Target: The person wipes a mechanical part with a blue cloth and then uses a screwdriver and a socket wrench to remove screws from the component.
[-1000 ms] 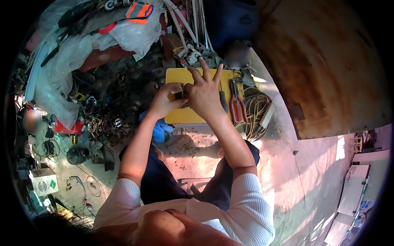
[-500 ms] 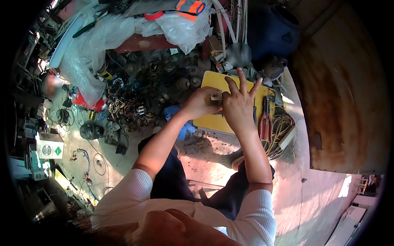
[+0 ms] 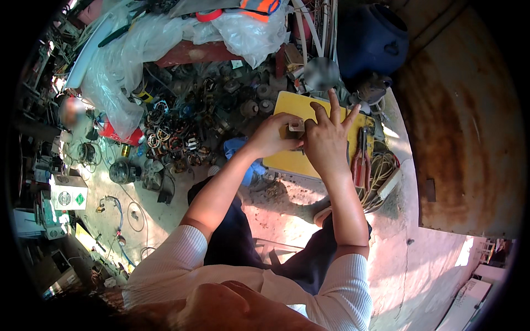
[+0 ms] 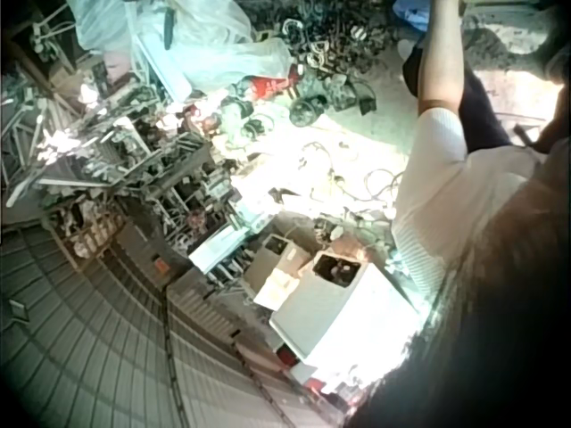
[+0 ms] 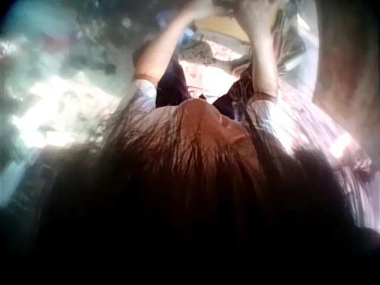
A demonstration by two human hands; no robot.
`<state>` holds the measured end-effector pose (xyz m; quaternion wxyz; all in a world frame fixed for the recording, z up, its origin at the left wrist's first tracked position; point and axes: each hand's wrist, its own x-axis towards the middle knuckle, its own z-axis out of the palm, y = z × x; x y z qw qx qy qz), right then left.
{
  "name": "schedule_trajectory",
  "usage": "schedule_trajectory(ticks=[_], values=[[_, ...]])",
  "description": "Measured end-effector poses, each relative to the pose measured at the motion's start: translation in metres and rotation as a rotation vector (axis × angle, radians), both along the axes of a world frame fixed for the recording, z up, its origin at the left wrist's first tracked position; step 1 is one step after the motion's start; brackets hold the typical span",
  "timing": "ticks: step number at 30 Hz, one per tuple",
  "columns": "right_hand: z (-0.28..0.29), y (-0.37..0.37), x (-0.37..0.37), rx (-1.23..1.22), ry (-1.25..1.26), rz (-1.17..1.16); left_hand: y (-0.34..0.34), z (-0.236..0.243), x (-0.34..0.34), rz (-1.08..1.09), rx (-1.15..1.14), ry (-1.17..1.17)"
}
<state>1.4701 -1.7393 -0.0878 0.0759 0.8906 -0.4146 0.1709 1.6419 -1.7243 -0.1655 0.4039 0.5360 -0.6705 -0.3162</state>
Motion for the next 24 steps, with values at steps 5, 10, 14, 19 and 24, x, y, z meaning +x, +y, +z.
schedule_trajectory(ticks=[5, 10, 14, 19, 24], values=[[-0.0004, -0.0002, -0.0014, 0.016, -0.023, 0.022, 0.0, 0.0001, -0.0001, 0.002, 0.014, 0.013], [0.0006, 0.0016, 0.0, 0.016, -0.008, -0.003, -0.0004, 0.0011, -0.0001, -0.011, 0.047, 0.05], [-0.0047, -0.0011, -0.0011, 0.001, 0.005, -0.012, -0.0002, 0.0014, 0.0001, -0.012, 0.058, 0.053], [-0.0025, 0.0002, -0.001, 0.005, 0.014, -0.019, 0.0013, 0.0025, -0.0015, 0.008, 0.03, 0.074], [-0.0035, 0.0014, 0.0, 0.004, -0.002, -0.015, 0.0012, -0.0009, -0.0016, 0.021, -0.01, 0.068]])
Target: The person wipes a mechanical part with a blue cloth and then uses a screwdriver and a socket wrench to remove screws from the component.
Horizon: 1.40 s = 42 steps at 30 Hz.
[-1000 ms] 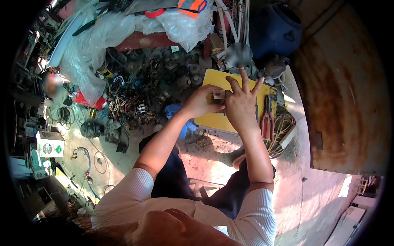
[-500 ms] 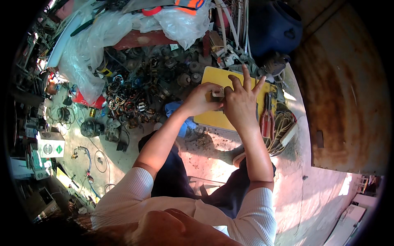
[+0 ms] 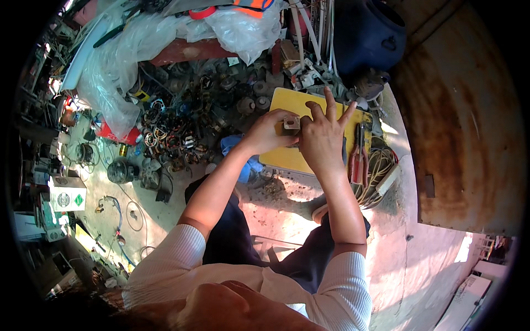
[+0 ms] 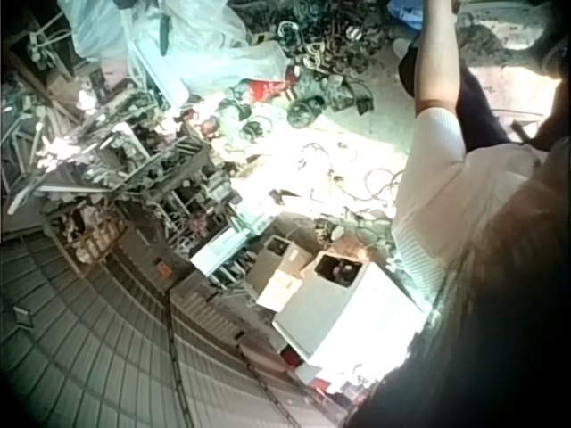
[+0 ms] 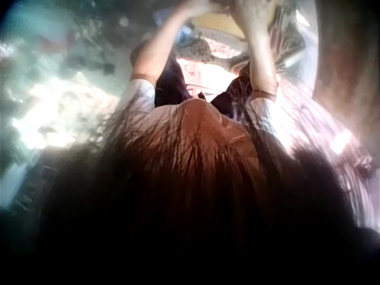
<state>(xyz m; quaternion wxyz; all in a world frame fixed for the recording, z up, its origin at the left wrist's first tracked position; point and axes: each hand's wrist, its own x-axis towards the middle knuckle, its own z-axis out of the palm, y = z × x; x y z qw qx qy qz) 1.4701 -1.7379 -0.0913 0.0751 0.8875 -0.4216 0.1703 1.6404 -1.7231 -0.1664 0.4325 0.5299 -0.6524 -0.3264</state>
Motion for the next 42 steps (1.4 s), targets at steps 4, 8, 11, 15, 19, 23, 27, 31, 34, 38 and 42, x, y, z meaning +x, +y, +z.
schedule_trajectory(ticks=[4, 8, 11, 15, 19, 23, 27, 31, 34, 38, 42], values=[[0.0, 0.001, 0.001, -0.005, -0.011, -0.002, 0.0, 0.002, 0.001, -0.012, 0.048, -0.041], [-0.003, 0.001, 0.001, -0.06, 0.013, -0.004, 0.001, 0.008, 0.002, -0.044, 0.097, 0.003], [0.001, 0.005, 0.003, -0.064, 0.018, -0.023, 0.003, 0.012, 0.003, -0.039, 0.091, -0.035], [0.001, 0.004, 0.004, -0.036, 0.005, -0.038, 0.004, 0.016, 0.003, -0.051, 0.124, 0.021], [0.004, 0.005, 0.006, -0.029, 0.038, -0.022, 0.001, 0.006, 0.003, -0.043, 0.075, 0.004], [0.0, 0.004, 0.004, -0.048, 0.031, -0.015, 0.0, 0.005, 0.002, -0.038, 0.025, -0.023], [0.004, 0.007, 0.006, -0.013, 0.006, -0.023, -0.001, 0.004, 0.002, -0.059, 0.031, 0.017], [0.001, 0.005, 0.005, -0.03, 0.012, -0.029, -0.001, 0.003, 0.002, -0.05, 0.029, 0.014], [-0.002, 0.003, 0.002, -0.041, 0.036, -0.026, 0.0, 0.005, 0.001, -0.046, 0.025, 0.003], [0.001, 0.006, 0.004, -0.03, 0.019, -0.043, 0.0, 0.005, 0.003, -0.045, 0.069, 0.007], [0.0, 0.006, 0.005, -0.035, 0.04, -0.052, 0.0, 0.004, 0.003, -0.049, 0.057, 0.017]])
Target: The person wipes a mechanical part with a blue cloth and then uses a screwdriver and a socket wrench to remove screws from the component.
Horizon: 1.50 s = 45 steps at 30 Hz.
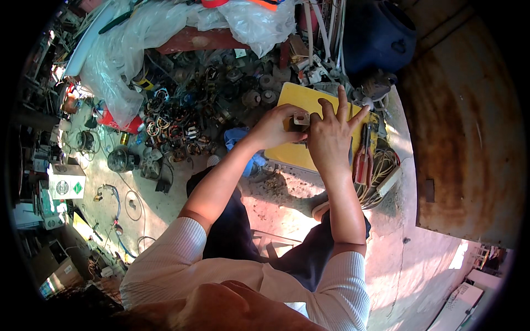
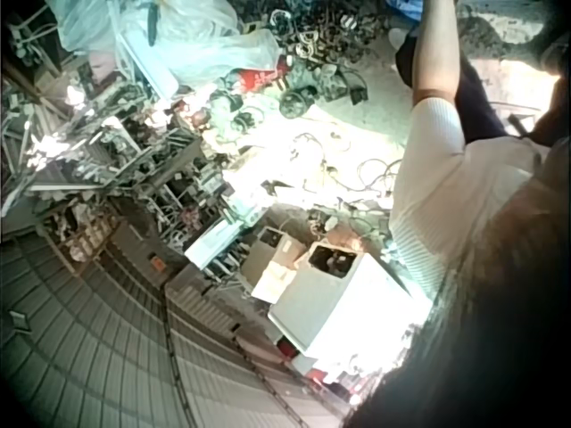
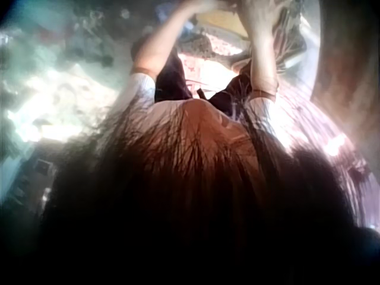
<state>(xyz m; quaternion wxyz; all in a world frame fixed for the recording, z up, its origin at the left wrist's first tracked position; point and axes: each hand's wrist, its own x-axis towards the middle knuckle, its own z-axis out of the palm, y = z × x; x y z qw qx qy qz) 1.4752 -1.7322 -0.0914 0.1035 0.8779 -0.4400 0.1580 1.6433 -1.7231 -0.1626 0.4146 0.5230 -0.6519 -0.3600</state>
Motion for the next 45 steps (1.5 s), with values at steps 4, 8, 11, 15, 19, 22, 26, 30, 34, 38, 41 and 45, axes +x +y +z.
schedule_trajectory(ticks=[4, 8, 11, 15, 19, 22, 26, 30, 34, 38, 41, 45], values=[[0.001, 0.001, 0.0, 0.025, 0.04, -0.022, 0.0, -0.001, -0.001, -0.008, -0.011, 0.005], [0.004, 0.003, 0.003, 0.056, 0.04, -0.04, 0.0, -0.003, 0.0, 0.006, -0.038, -0.004], [0.0, 0.002, 0.002, 0.025, 0.032, -0.032, 0.0, -0.002, -0.001, 0.012, -0.039, -0.008], [-0.004, -0.001, -0.002, -0.008, 0.009, 0.018, 0.002, 0.002, -0.001, 0.01, 0.019, 0.008], [-0.001, 0.001, -0.001, 0.008, 0.002, -0.004, 0.001, -0.001, -0.001, 0.011, 0.001, 0.017], [-0.001, 0.0, -0.001, 0.045, 0.024, -0.031, 0.0, -0.001, -0.002, 0.011, -0.002, 0.004], [0.001, 0.001, 0.001, 0.046, 0.028, -0.029, 0.0, -0.001, -0.001, 0.019, -0.015, -0.01], [0.0, 0.001, -0.001, -0.001, 0.032, -0.029, 0.0, -0.001, -0.001, 0.013, -0.008, -0.024], [0.006, 0.004, 0.0, 0.019, 0.002, -0.015, 0.002, 0.003, 0.0, 0.001, 0.004, -0.006], [0.002, 0.003, 0.001, -0.025, 0.012, -0.01, 0.002, 0.004, 0.0, -0.008, 0.007, -0.017], [0.002, 0.003, 0.003, 0.02, 0.052, -0.07, 0.002, 0.003, -0.001, 0.008, -0.004, -0.025], [0.005, 0.003, 0.003, 0.047, 0.068, -0.054, 0.001, 0.004, -0.001, -0.004, 0.0, -0.03]])
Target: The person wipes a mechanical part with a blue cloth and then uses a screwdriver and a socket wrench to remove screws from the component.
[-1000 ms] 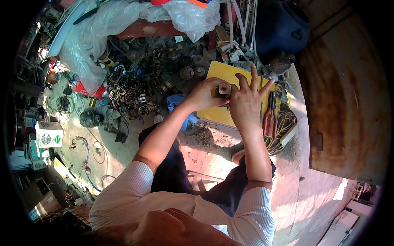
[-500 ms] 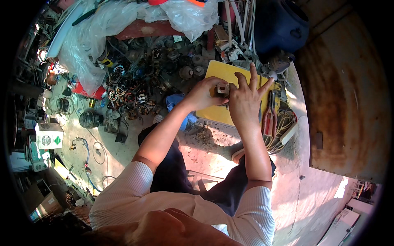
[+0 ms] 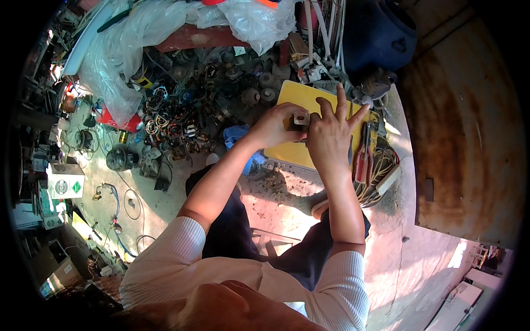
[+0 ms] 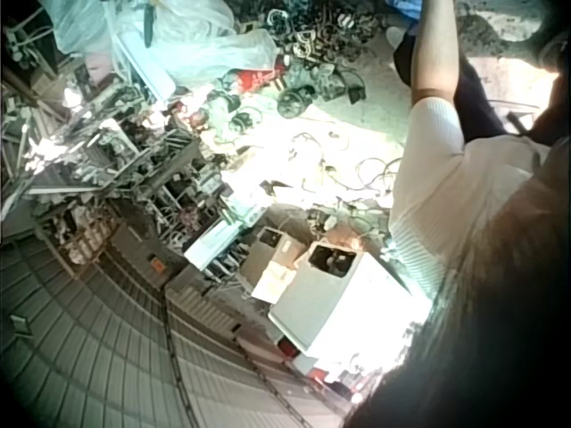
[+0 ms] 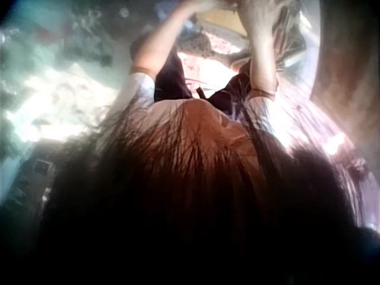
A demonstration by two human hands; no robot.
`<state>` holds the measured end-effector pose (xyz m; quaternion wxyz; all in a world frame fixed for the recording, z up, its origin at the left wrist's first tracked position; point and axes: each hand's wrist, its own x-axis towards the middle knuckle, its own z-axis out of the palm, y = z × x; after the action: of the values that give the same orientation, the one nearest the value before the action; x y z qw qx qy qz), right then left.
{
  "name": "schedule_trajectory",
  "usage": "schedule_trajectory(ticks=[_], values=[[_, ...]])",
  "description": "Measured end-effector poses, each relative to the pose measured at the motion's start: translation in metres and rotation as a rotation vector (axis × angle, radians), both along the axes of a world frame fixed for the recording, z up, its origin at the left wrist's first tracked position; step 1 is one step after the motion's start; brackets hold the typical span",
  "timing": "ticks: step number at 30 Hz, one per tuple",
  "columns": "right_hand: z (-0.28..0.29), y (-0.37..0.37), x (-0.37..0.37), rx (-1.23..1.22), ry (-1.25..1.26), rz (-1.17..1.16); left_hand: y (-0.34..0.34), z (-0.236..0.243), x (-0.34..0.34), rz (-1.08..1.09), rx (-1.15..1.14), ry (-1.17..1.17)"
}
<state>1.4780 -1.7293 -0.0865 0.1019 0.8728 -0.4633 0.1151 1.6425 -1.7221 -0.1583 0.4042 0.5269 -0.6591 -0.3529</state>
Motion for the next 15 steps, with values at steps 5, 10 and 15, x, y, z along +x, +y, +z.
schedule_trajectory(ticks=[5, 10, 15], values=[[0.0015, 0.0003, -0.0018, 0.016, -0.008, 0.034, 0.0, -0.0021, -0.0003, 0.002, -0.019, 0.008], [0.0039, 0.0014, -0.0028, -0.016, -0.079, 0.046, -0.0003, -0.0077, 0.0013, 0.009, -0.021, 0.002], [0.0008, -0.0005, -0.003, 0.01, -0.037, 0.015, 0.0001, -0.0042, -0.0007, 0.012, -0.009, 0.015]])
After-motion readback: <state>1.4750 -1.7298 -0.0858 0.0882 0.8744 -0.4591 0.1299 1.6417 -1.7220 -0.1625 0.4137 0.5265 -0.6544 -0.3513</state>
